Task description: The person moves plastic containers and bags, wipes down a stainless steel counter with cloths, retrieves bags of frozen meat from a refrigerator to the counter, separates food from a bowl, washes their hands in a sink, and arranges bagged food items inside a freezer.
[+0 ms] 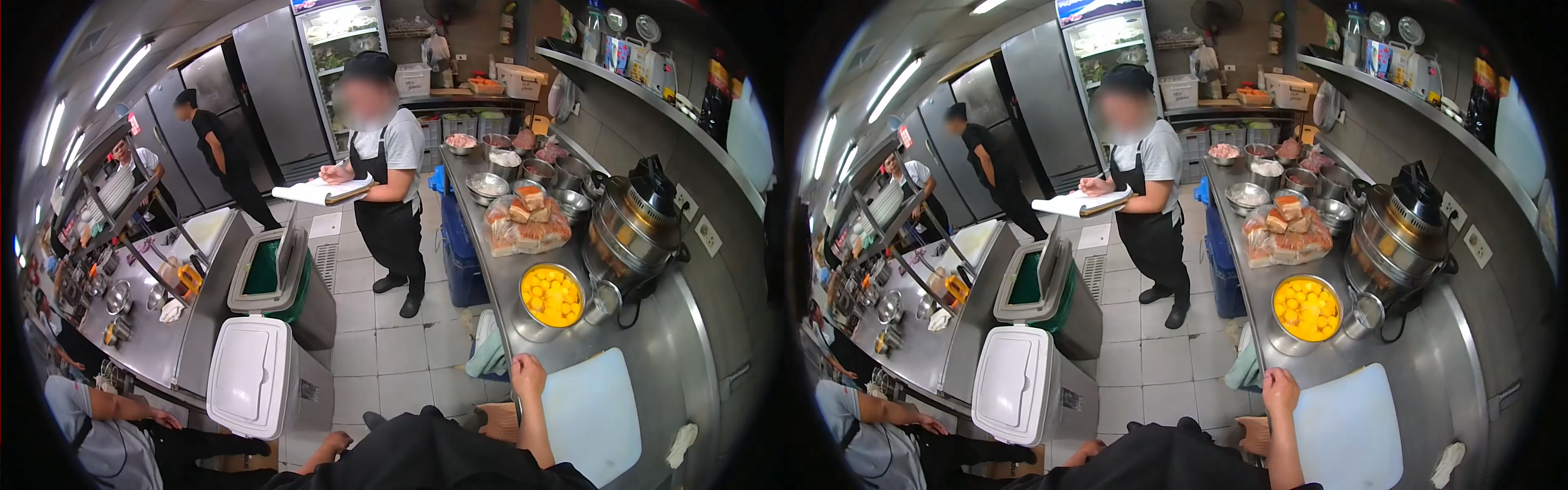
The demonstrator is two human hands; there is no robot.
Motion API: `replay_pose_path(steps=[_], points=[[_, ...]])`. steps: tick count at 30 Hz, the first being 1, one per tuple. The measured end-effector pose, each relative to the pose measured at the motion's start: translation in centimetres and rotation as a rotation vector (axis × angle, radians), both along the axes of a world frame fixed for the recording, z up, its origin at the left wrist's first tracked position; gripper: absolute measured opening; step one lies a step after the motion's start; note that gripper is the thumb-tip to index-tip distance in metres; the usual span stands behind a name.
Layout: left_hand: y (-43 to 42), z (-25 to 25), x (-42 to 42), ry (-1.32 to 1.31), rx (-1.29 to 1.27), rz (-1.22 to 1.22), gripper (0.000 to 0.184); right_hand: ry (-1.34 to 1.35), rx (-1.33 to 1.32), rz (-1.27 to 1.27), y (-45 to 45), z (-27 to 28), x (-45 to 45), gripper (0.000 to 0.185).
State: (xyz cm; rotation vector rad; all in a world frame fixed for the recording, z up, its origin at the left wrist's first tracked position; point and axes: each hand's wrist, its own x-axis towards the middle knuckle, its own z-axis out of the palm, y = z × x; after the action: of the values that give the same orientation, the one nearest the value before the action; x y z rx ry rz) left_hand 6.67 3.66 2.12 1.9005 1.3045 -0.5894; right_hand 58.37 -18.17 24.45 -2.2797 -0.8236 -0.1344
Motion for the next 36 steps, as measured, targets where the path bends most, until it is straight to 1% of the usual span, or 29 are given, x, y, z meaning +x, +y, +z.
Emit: replay_pose_path(steps=[5, 7, 8, 10, 12, 14, 16, 17, 19, 21, 22, 23, 25, 29, 30, 32, 33, 35, 36], points=[[-0.1, 0.1, 0.2, -0.020, 0.032, -0.027, 0.038, -0.020, 0.001, 0.004, 0.0, -0.4, 0.2, 0.008], [-0.5, 0.1, 0.2, -0.008, -0.003, 0.063, 0.036, -0.014, -0.012, 0.005, -0.1, -0.4, 0.2, 0.008], [-0.5, 0.1, 0.1, -0.004, -0.009, 0.064, 0.036, -0.011, -0.005, 0.017, -0.1, -0.4, 0.2, 0.009], [0.0, -0.1, -0.1, 0.018, -0.039, 0.002, 0.035, 0.003, -0.012, 0.025, -0.2, -0.6, 0.1, 0.009], [0.1, -0.9, -0.4, -0.007, -0.075, 0.043, 0.034, 0.249, 0.252, 0.014, 0.5, -0.9, 0.1, 0.010], [0.0, -1.1, -1.5, -0.027, -0.105, 0.088, 0.034, 0.275, 0.271, 0.049, 1.9, -0.4, -0.4, 0.012], [-0.2, -1.8, -2.5, -0.129, 0.037, -0.188, 0.038, 0.290, 0.289, 0.082, 3.4, 0.1, -0.8, 0.013], [0.4, -2.4, -2.3, -0.096, 0.009, -0.355, 0.039, 0.335, 0.297, 0.113, 4.5, 0.1, -0.8, 0.013], [1.8, -5.9, -2.9, -0.073, -0.035, -0.684, 0.041, 0.417, 0.306, 0.159, 7.2, 1.1, -0.9, 0.012], [2.5, -5.8, -3.2, -0.135, 0.003, -0.540, 0.040, 0.396, 0.309, 0.172, 9.8, 2.0, -1.0, 0.012], [3.9, -6.2, -3.0, -0.201, 0.039, -0.388, 0.040, 0.372, 0.308, 0.194, 11.2, 2.4, -0.8, 0.012], [5.9, -6.8, -2.5, -0.207, 0.035, -0.408, 0.040, 0.364, 0.308, 0.175, 12.7, 2.7, -0.5, 0.012], [9.5, -7.0, -0.8, -0.201, 0.005, -0.298, 0.039, 0.318, 0.296, 0.190, 15.2, 3.5, 0.0, 0.013], [17.3, -7.4, 2.2, -0.156, -0.062, -0.095, 0.041, 0.311, 0.278, 0.150, 19.6, 6.8, 0.4, 0.015], [20.6, -7.9, 4.1, -0.098, -0.069, -0.280, 0.042, 0.314, 0.276, 0.123, 20.5, 7.4, 0.5, 0.015], [26.4, -8.2, 6.8, -0.129, -0.033, -0.473, 0.041, 0.278, 0.277, 0.119, 21.7, 8.0, 0.5, 0.016], [28.5, -7.7, 8.3, -0.227, 0.005, -0.478, 0.039, 0.266, 0.275, 0.115, 22.1, 8.7, 0.3, 0.016], [31.6, -5.4, 12.4, -0.128, -0.259, 0.139, 0.018, 0.261, 0.278, 0.076, 22.7, 9.0, 0.1, 0.016], [33.0, -5.4, 12.9, -0.123, -0.268, 0.112, 0.018, 0.248, 0.282, 0.078, 22.9, 9.1, 0.0, 0.016]])
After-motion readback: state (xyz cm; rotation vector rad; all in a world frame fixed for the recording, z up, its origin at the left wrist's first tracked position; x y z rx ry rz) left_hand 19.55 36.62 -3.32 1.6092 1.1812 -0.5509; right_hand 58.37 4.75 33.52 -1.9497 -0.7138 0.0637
